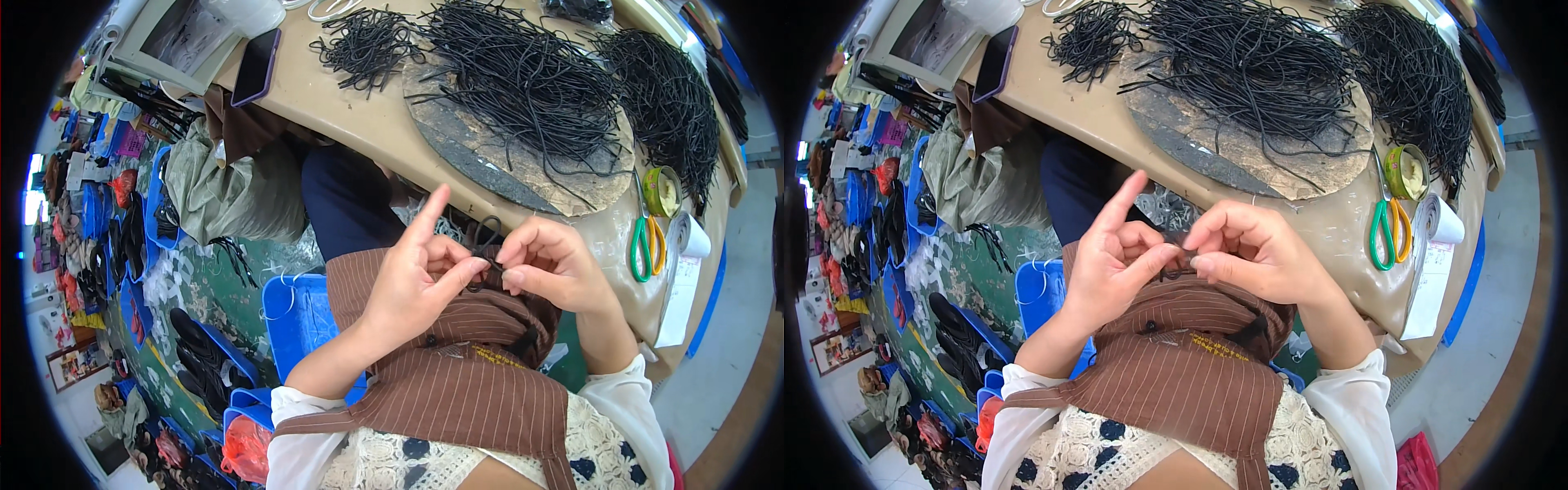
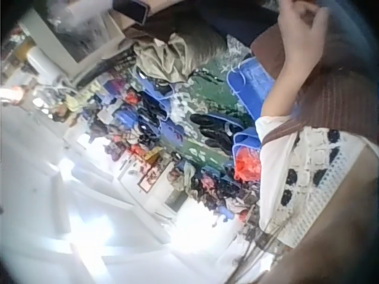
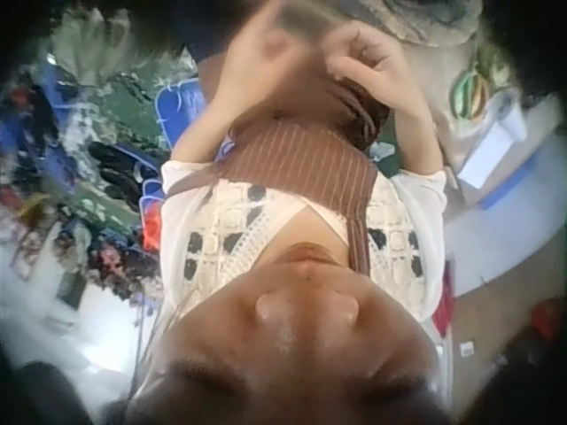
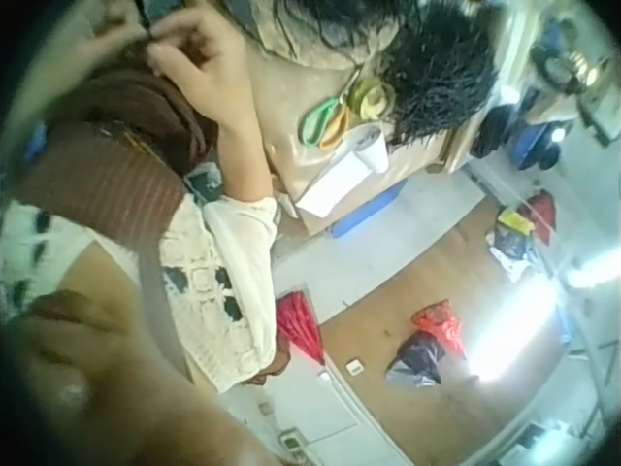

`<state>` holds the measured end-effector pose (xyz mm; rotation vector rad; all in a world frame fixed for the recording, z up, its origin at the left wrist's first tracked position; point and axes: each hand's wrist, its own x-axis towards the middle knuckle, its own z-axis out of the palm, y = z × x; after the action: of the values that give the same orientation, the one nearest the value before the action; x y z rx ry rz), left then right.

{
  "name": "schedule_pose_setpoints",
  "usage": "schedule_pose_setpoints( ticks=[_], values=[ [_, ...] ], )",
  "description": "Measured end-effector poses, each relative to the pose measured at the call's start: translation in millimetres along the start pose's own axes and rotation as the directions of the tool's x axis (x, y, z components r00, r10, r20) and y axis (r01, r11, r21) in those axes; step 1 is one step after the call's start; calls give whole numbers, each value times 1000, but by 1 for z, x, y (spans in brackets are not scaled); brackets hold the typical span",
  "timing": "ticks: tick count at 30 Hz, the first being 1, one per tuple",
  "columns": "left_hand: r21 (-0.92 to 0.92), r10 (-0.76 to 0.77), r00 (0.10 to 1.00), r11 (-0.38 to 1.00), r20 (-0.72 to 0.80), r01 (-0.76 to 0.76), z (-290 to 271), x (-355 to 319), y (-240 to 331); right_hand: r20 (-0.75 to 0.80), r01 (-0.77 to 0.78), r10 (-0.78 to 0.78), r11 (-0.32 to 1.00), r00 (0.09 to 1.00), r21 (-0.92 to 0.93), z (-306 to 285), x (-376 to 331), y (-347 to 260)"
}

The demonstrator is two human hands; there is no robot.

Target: The person sits at a cluttered workbench and repeatedly ties small black elastic bands into loops by hand. They pick up individual bands from a large pile on the table, twist them into knots, and place the finished loops back onto the pile.

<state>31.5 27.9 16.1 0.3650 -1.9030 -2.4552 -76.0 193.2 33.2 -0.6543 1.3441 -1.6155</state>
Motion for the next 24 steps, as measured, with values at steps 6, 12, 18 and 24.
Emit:
schedule_pose_setpoints(
  ticks=[6,12,18,24],
  values=[
    [20,-40,999,999,17,40,6,5,-1,-14,-16,14,979,1000,-202,6,0,-22],
    [-22,-31,993,999,-110,29,4,6,-7,-175,21,-128,860,976,-510,19,10,-4],
    [-255,-218,969,949,-113,184,1,9,-7,-283,-186,45,849,958,-494,25,14,-5],
    [-403,-341,940,862,-15,307,2,10,-15,-277,-205,40,772,960,-601,21,17,-9]
  ],
)
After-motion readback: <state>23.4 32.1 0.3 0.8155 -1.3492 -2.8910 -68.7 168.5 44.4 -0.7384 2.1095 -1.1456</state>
